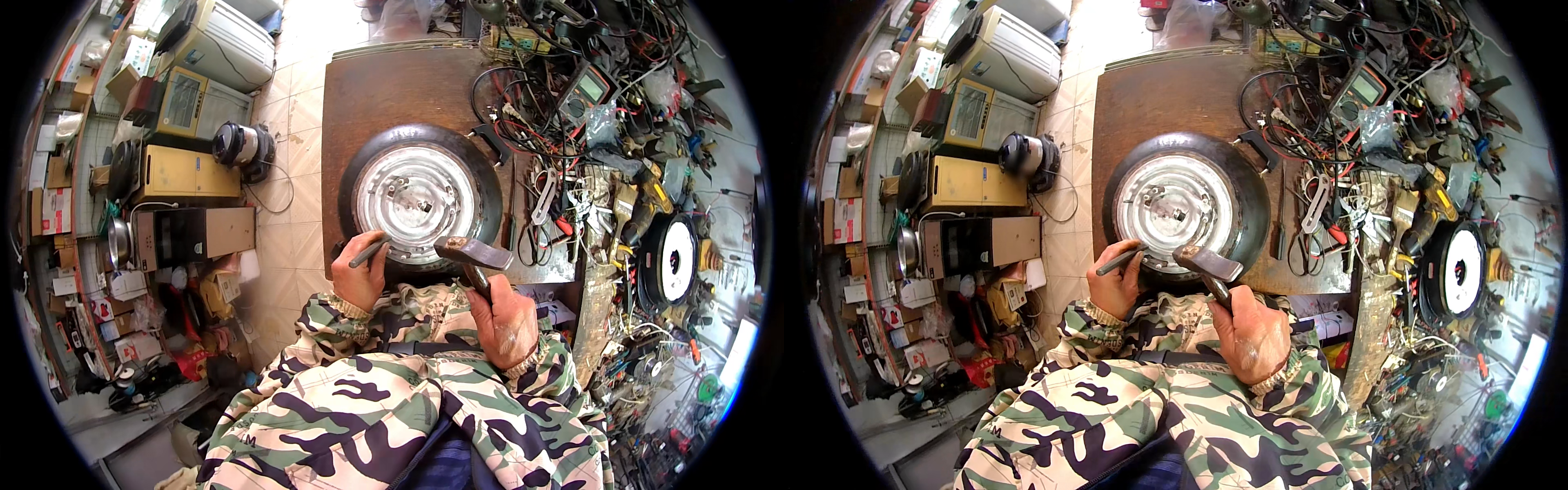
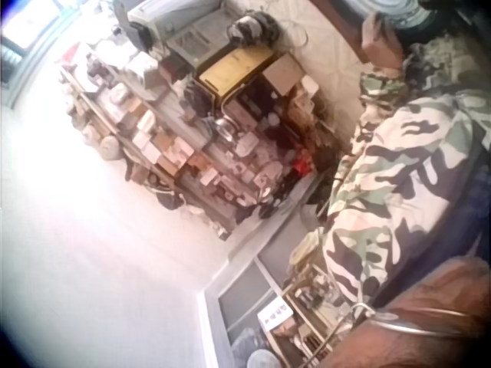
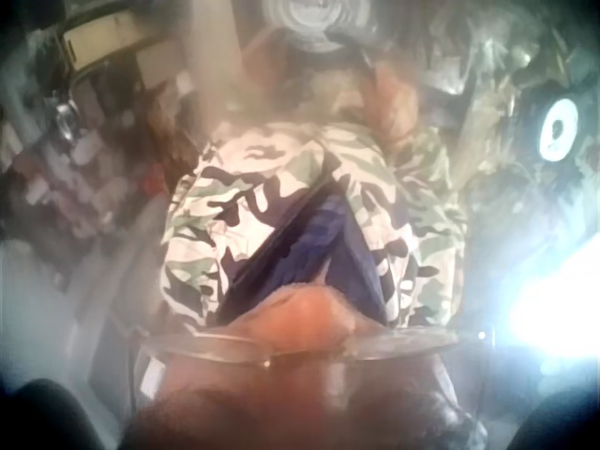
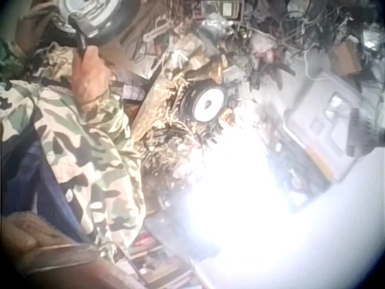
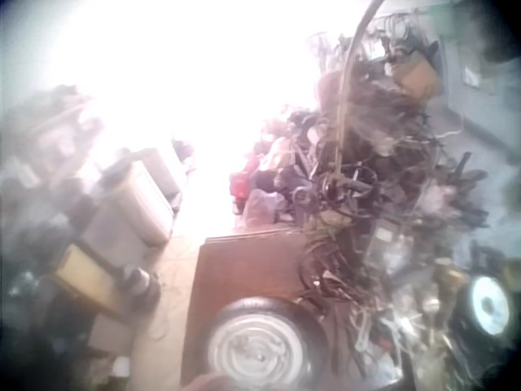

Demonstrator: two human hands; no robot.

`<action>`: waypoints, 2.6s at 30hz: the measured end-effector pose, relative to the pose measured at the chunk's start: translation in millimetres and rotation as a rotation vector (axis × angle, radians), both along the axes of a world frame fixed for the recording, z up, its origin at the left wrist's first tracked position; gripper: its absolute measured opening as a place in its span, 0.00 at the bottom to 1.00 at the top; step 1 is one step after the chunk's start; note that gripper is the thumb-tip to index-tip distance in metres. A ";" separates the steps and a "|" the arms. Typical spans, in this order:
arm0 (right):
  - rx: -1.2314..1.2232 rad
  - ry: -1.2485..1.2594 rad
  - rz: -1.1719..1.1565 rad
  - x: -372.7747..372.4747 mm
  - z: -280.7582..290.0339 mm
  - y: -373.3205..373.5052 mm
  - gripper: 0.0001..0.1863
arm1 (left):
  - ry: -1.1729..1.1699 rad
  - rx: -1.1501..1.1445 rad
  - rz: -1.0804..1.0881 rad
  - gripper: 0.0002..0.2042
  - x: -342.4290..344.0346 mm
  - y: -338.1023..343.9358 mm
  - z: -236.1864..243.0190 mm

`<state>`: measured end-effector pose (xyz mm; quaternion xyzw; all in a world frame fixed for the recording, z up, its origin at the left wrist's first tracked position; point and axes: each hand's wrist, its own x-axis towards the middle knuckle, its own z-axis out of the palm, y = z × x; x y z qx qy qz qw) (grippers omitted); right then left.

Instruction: The person uses a hammer and a metal tool to repeatedly strike and adjust the rim of a tire mounted on a workbench. The person rotates the tire and continues hammering different sections of the rim throughout the clip.

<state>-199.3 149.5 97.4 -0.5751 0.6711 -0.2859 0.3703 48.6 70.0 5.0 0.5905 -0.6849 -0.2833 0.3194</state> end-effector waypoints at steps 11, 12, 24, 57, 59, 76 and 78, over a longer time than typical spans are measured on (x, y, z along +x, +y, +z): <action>0.003 0.010 0.271 -23.1 -6.2 -31.1 0.13 | -0.075 -0.033 -0.013 0.10 -4.3 0.9 1.6; -0.002 0.021 0.309 -24.2 -6.3 -34.6 0.14 | -0.083 -0.032 -0.014 0.10 -4.5 1.6 3.4; -0.167 -0.007 0.339 -26.2 19.4 -89.7 0.10 | -0.129 -0.056 0.114 0.09 -22.0 5.4 4.4; -0.135 0.029 0.436 -22.2 12.2 -94.6 0.12 | -0.107 -0.002 0.053 0.14 -14.9 0.4 4.7; -0.205 0.113 0.519 -18.1 22.9 -94.6 0.14 | -0.132 -0.010 0.044 0.16 -12.8 4.5 4.7; -0.712 -0.083 0.514 0.6 49.7 -92.0 0.15 | -0.191 -0.032 -0.013 0.15 -12.7 -2.0 -5.5; -0.391 0.477 0.756 5.6 20.7 -87.9 0.10 | -0.188 -0.054 0.011 0.20 -12.2 5.5 -6.6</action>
